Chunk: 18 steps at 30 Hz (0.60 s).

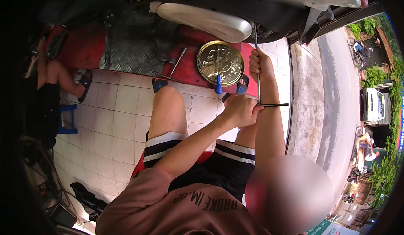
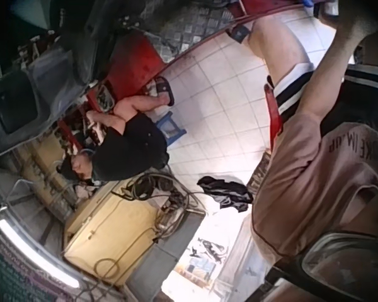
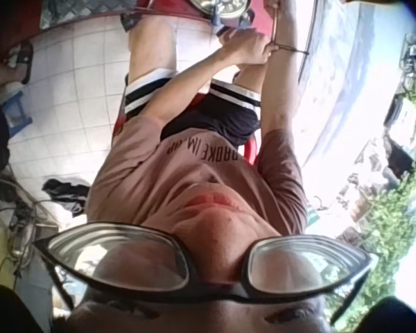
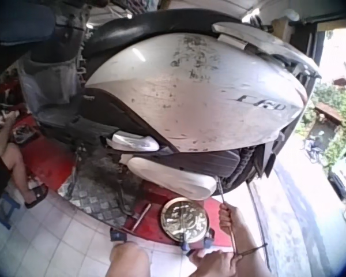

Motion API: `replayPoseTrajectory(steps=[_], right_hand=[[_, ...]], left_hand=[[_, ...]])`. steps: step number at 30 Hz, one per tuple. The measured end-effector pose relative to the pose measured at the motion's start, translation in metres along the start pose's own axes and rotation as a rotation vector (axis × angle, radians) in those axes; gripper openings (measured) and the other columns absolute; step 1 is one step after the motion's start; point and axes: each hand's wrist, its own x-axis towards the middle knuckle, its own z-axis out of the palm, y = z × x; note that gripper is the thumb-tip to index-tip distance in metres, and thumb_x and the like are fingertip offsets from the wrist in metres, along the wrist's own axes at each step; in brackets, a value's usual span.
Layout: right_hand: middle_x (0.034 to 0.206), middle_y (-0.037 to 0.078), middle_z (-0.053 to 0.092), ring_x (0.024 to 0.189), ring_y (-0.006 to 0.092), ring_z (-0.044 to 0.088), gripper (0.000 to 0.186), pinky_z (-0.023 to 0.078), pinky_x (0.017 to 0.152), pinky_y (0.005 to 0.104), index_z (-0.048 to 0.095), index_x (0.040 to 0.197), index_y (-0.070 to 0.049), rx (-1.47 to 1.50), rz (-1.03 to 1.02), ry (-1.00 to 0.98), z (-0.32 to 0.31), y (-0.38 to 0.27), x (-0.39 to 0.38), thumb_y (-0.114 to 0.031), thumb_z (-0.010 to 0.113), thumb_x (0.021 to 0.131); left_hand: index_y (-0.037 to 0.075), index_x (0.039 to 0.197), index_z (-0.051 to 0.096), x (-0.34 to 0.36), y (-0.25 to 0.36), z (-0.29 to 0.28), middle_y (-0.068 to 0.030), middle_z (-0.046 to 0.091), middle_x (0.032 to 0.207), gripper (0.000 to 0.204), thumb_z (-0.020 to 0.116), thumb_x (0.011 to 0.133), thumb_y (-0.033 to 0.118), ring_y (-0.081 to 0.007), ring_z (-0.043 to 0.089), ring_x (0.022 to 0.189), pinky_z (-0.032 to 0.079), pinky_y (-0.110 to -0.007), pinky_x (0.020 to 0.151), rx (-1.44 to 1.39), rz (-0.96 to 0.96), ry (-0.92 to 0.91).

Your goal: The person uses a wrench to loosen and tighten bolts on the underside of a white scooter. They repeatedly adjust the tool and reposition their hands to work on the engine area while seated on a red plastic chair.

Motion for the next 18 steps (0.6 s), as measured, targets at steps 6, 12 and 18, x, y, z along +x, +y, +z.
replayPoseTrajectory(steps=[6,12,18], right_hand=[[0.053,-0.007,0.022,0.04,0.005,0.016,0.035,0.013,0.032,0.0217,0.038,0.072,-0.015,-0.214,-0.052,0.139,0.016,0.003,0.003,-0.028,0.032,0.104],[0.052,-0.008,0.021,0.039,0.0054,0.015,0.037,0.012,0.032,0.022,0.035,0.068,-0.016,-0.204,-0.043,0.171,0.021,-0.002,0.005,-0.027,0.032,0.103],[0.053,-0.008,0.021,0.04,0.0057,0.015,0.036,0.014,0.033,0.023,0.034,0.068,-0.016,-0.333,-0.069,0.256,0.024,-0.001,0.0,-0.027,0.032,0.102]], left_hand=[[0.0,0.063,0.063,-0.003,-0.004,-0.004,-0.0159,0.061,0.059,0.034,0.06,0.085,0.026,-0.0347,0.062,0.055,0.049,-0.045,0.052,0.015,0.031,0.059],[0.0,0.065,0.064,-0.005,0.013,-0.019,-0.0172,0.061,0.059,0.035,0.06,0.086,0.027,-0.0354,0.062,0.055,0.049,-0.045,0.053,0.062,-0.031,0.097],[-0.001,0.068,0.064,-0.006,0.011,-0.018,-0.0185,0.061,0.06,0.032,0.059,0.086,0.025,-0.0358,0.062,0.057,0.048,-0.044,0.053,0.038,0.003,0.048]])
